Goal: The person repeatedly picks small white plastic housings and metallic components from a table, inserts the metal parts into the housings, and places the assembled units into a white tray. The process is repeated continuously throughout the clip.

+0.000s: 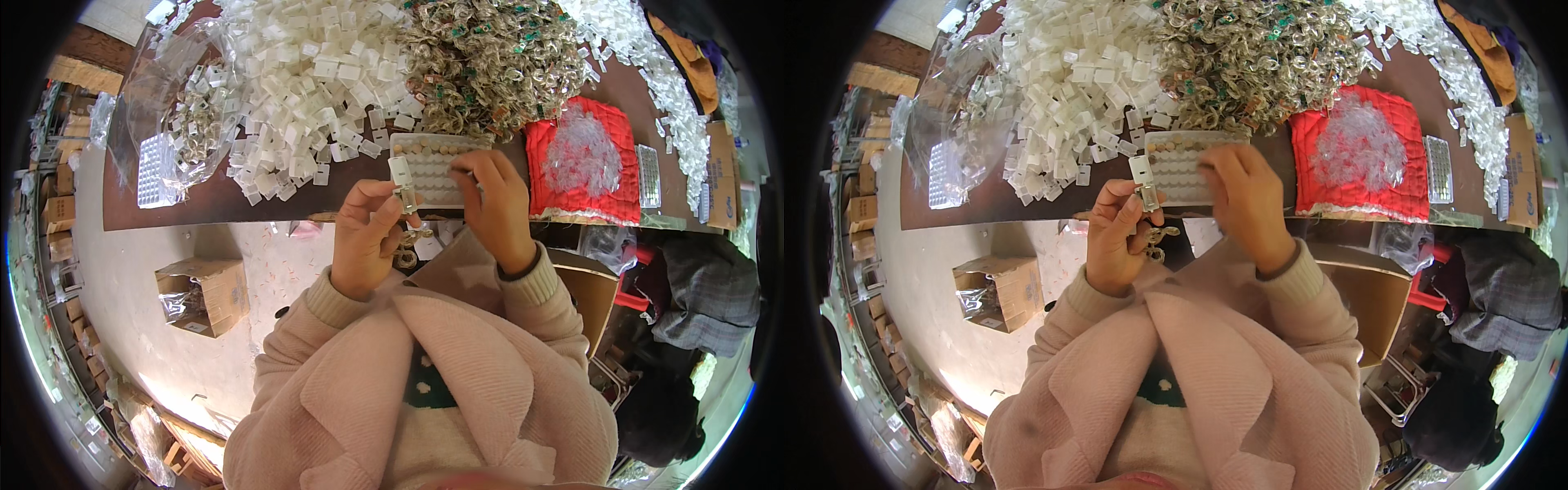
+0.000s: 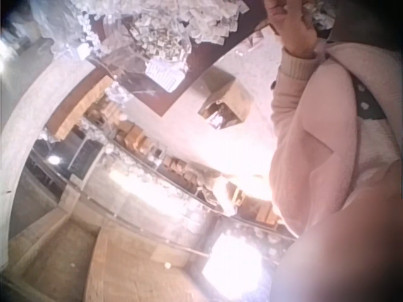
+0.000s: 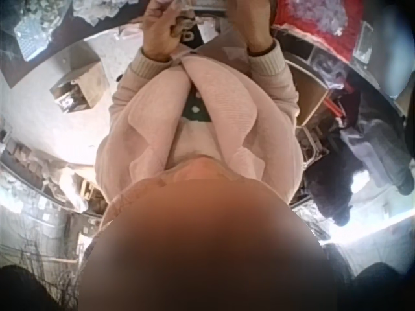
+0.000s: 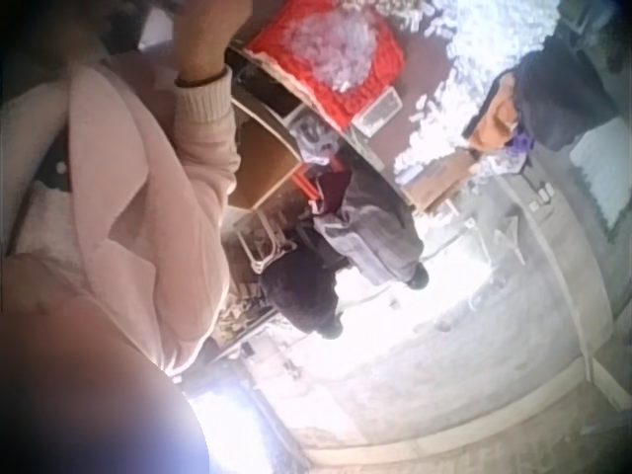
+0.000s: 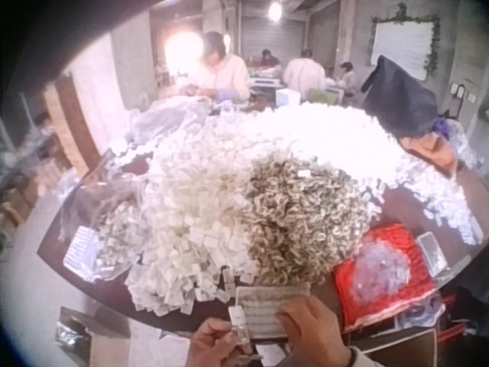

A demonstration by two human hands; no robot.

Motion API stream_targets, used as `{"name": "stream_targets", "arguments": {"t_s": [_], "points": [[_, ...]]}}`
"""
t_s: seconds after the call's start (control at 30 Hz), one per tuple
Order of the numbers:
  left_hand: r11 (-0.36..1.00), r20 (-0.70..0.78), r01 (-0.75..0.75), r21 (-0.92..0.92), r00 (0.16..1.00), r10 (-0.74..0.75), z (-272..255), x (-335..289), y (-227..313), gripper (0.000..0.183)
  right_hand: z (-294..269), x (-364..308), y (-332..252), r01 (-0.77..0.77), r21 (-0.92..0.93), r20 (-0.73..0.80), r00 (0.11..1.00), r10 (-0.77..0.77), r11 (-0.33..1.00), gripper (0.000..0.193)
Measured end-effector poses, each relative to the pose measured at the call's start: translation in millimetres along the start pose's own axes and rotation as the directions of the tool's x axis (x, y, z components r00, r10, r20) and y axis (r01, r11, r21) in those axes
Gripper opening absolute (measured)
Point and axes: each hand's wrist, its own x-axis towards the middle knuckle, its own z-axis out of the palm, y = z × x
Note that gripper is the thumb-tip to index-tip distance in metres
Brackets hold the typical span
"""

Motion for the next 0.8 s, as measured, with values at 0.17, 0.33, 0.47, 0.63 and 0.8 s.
{"name": "stream_targets", "arguments": {"t_s": [0.17,0.33,0.47,0.63,0.8], "points": [[0.999,0.059,-0.031,0.018,0.998,0.030,5.1,-1.0,-2.4,0.015,-10.2,-2.0,-33.1,0.154,0.103,-0.012,0.988,-0.154,0.983,0.026],[0.998,0.005,-0.042,0.040,0.999,0.042,10.9,-4.1,-4.3,0.015,-10.5,0.4,-41.4,0.180,0.114,-0.028,0.984,-0.178,0.977,0.032],[1.000,0.026,-0.005,-0.007,1.000,0.005,10.1,-5.0,-3.0,0.015,-9.9,-1.0,-42.6,0.142,0.117,-0.016,0.990,-0.141,0.983,0.028],[1.000,0.027,-0.009,0.011,1.000,0.008,3.8,-3.8,-4.4,0.015,-7.6,-0.2,-44.4,0.117,0.115,0.020,0.993,-0.120,0.987,0.024],[1.000,0.029,0.025,0.009,0.999,-0.025,-0.8,-3.4,-1.2,0.014,-5.0,-2.0,-48.7,-0.001,0.191,0.039,0.999,-0.007,0.982,0.023]]}}
